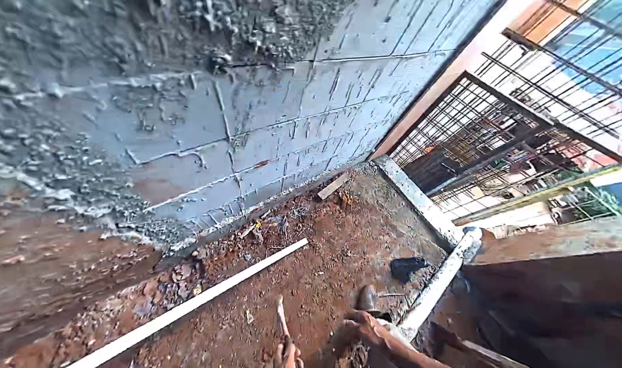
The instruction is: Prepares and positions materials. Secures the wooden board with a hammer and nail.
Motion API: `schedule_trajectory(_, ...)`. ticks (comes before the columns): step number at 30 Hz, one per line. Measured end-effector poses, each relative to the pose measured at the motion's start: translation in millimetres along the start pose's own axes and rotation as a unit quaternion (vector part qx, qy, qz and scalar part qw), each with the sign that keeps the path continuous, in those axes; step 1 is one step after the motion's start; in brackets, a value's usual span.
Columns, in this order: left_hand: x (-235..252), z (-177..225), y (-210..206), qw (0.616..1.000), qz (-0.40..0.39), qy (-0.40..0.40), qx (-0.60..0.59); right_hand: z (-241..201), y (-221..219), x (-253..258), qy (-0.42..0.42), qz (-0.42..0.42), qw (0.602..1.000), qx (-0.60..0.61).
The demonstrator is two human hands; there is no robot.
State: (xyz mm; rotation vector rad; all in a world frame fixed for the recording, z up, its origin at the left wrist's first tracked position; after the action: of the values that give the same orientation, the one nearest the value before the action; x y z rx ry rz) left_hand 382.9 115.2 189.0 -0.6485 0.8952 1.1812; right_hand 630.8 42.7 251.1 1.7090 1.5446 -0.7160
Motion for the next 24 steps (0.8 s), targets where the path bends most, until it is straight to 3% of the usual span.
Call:
schedule_trajectory(3, -42, 79, -172, 0.993, -0.092, -0.043, 0.057, 10, 100, 2, -0.037, 0.058, 0.981, 0.181)
schedule_trajectory(7, -83, 120, -377, 0.962, -0.208, -0.085, 0.154, 22, 233, 5, -0.037, 0.099, 0.926, 0.364)
schedule_trajectory(9, -95, 137, -468, 0.936, -0.260, -0.102, 0.216, 27, 313, 0, -0.049, 0.163, 0.871, 0.461)
schedule_trajectory(11, -96, 150, -536, 0.896, -0.310, -0.123, 0.295, 39, 375, -11, -0.069, 0.218, 0.791, 0.568)
schedule_trajectory(13, -88, 174, -580, 0.839, -0.354, -0.143, 0.388, 56, 428, -15, -0.082, 0.261, 0.721, 0.637)
schedule_trajectory(15, -72, 210, -606, 0.796, -0.367, -0.152, 0.457, 85, 477, -15, -0.107, 0.309, 0.694, 0.642)
schedule_trajectory(17, -39, 252, -611, 0.807, -0.337, -0.153, 0.460, 123, 517, -17, -0.166, 0.378, 0.728, 0.548)
schedule_trajectory(18, -16, 273, -608, 0.827, -0.312, -0.141, 0.445, 144, 533, -21, -0.215, 0.397, 0.756, 0.474)
schedule_trajectory(20, 37, 309, -592, 0.875, -0.242, -0.103, 0.406, 183, 554, -25, -0.297, 0.390, 0.777, 0.396)
schedule_trajectory(22, 98, 342, -579, 0.890, -0.181, -0.074, 0.412, 216, 564, -17, -0.346, 0.380, 0.765, 0.389)
schedule_trajectory(24, 158, 374, -578, 0.855, -0.146, -0.046, 0.495, 241, 572, -10, -0.382, 0.391, 0.725, 0.419)
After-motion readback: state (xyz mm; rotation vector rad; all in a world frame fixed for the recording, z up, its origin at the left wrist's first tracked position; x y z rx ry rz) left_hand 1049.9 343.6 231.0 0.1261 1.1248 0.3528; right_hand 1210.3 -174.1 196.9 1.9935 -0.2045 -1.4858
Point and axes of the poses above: each hand's wrist, its own x-axis towards the middle knuckle, its own y-axis out of the back of the hand, z = x × y, the point moved 7 cm from there along x, towards the middle knuckle, and after that the axes turned 2 degrees about z, right-handed, at the moved point
